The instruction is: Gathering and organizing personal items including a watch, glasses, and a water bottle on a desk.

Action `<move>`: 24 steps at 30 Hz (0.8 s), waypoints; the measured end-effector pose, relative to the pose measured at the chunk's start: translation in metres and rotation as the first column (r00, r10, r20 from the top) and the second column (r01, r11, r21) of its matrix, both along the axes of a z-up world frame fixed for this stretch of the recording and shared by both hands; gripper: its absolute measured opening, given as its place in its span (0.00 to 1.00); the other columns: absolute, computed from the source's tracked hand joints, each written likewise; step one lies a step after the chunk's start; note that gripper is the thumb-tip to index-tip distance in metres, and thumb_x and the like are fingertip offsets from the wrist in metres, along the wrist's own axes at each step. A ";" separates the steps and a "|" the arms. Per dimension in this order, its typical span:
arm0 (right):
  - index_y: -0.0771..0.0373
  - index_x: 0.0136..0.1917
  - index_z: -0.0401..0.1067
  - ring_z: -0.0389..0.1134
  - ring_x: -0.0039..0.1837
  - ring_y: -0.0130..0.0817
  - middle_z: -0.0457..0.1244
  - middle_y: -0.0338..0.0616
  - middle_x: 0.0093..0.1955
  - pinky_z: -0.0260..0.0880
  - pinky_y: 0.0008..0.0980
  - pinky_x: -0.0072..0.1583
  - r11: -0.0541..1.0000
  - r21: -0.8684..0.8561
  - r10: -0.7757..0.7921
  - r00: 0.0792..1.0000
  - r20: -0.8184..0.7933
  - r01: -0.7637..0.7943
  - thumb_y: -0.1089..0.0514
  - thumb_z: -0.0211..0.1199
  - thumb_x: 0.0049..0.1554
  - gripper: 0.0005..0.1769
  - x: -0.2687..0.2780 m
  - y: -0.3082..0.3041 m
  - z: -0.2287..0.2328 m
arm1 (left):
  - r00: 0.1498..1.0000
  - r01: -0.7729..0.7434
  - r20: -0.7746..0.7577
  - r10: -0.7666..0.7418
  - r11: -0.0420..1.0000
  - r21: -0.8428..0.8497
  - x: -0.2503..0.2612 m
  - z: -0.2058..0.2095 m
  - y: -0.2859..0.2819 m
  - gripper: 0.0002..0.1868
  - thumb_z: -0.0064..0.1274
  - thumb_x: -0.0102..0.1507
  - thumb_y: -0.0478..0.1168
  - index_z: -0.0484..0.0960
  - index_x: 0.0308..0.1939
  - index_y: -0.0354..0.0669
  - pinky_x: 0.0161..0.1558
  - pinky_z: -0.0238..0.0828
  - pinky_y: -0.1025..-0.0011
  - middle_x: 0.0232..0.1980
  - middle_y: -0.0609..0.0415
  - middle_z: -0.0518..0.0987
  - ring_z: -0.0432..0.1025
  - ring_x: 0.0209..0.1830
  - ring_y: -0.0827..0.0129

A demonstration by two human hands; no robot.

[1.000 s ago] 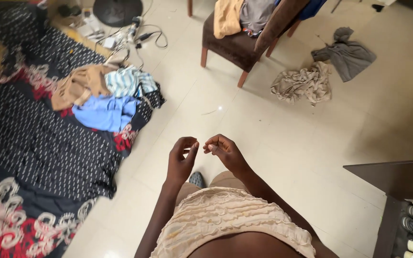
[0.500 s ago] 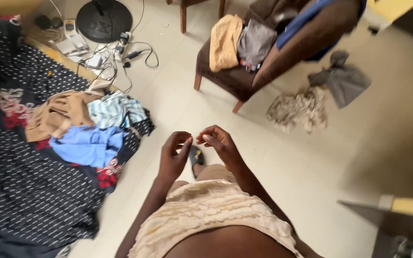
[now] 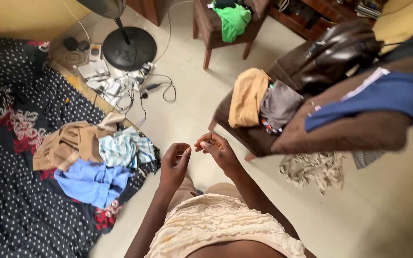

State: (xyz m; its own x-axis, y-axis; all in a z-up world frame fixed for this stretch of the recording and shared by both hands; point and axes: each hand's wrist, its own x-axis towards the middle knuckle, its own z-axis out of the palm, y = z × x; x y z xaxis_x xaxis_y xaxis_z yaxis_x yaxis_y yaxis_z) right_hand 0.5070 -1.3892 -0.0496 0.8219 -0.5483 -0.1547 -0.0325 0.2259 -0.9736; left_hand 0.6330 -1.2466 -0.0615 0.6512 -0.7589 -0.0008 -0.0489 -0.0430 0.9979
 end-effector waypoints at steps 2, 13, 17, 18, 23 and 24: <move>0.62 0.55 0.71 0.72 0.57 0.29 0.70 0.41 0.53 0.68 0.32 0.60 1.000 0.010 -0.001 1.000 0.003 0.001 0.54 0.58 0.64 0.10 0.031 -0.027 -0.002 | 1.000 -0.003 0.030 0.002 1.000 0.009 0.031 0.001 -0.027 0.12 0.54 0.68 0.41 0.80 0.48 0.35 0.46 0.74 0.73 0.44 0.52 0.83 0.77 0.43 0.72; 0.62 0.55 0.70 0.72 0.57 0.31 0.69 0.42 0.52 0.68 0.33 0.58 0.998 0.045 -0.032 0.999 0.014 0.032 0.54 0.59 0.63 0.11 0.202 -0.186 -0.016 | 1.000 0.006 0.012 -0.005 0.999 -0.052 0.223 -0.009 -0.185 0.11 0.55 0.68 0.41 0.81 0.47 0.36 0.45 0.73 0.73 0.42 0.53 0.82 0.76 0.41 0.73; 0.63 0.56 0.71 0.72 0.56 0.30 0.71 0.42 0.52 0.68 0.32 0.59 0.998 0.040 -0.054 0.998 0.014 0.054 0.55 0.58 0.63 0.11 0.252 -0.232 -0.005 | 0.999 -0.008 0.044 0.009 0.999 -0.035 0.268 0.009 -0.238 0.11 0.54 0.69 0.40 0.79 0.50 0.37 0.44 0.73 0.74 0.42 0.55 0.83 0.78 0.43 0.75; 0.63 0.55 0.71 0.72 0.56 0.30 0.70 0.42 0.52 0.68 0.31 0.58 0.997 0.039 -0.062 0.998 -0.012 0.062 0.56 0.58 0.62 0.11 0.264 -0.244 -0.005 | 1.000 -0.019 0.012 0.020 0.998 -0.063 0.278 0.009 -0.253 0.12 0.54 0.68 0.40 0.78 0.52 0.37 0.43 0.73 0.74 0.42 0.55 0.83 0.78 0.43 0.75; 0.64 0.56 0.71 0.71 0.55 0.30 0.70 0.43 0.52 0.68 0.32 0.60 0.990 0.116 -0.082 0.997 0.008 0.080 0.56 0.59 0.63 0.11 0.322 -0.313 -0.016 | 1.000 0.001 -0.023 -0.003 0.997 -0.076 0.330 -0.009 -0.327 0.13 0.54 0.68 0.39 0.77 0.53 0.36 0.46 0.74 0.74 0.45 0.53 0.83 0.78 0.44 0.74; 0.64 0.56 0.71 0.71 0.55 0.30 0.70 0.43 0.53 0.69 0.32 0.60 0.987 0.144 -0.080 0.996 0.025 0.075 0.56 0.59 0.63 0.11 0.332 -0.327 -0.016 | 1.000 -0.004 -0.028 0.002 0.997 -0.071 0.340 -0.015 -0.342 0.13 0.55 0.69 0.39 0.77 0.53 0.36 0.46 0.74 0.74 0.43 0.52 0.83 0.77 0.44 0.74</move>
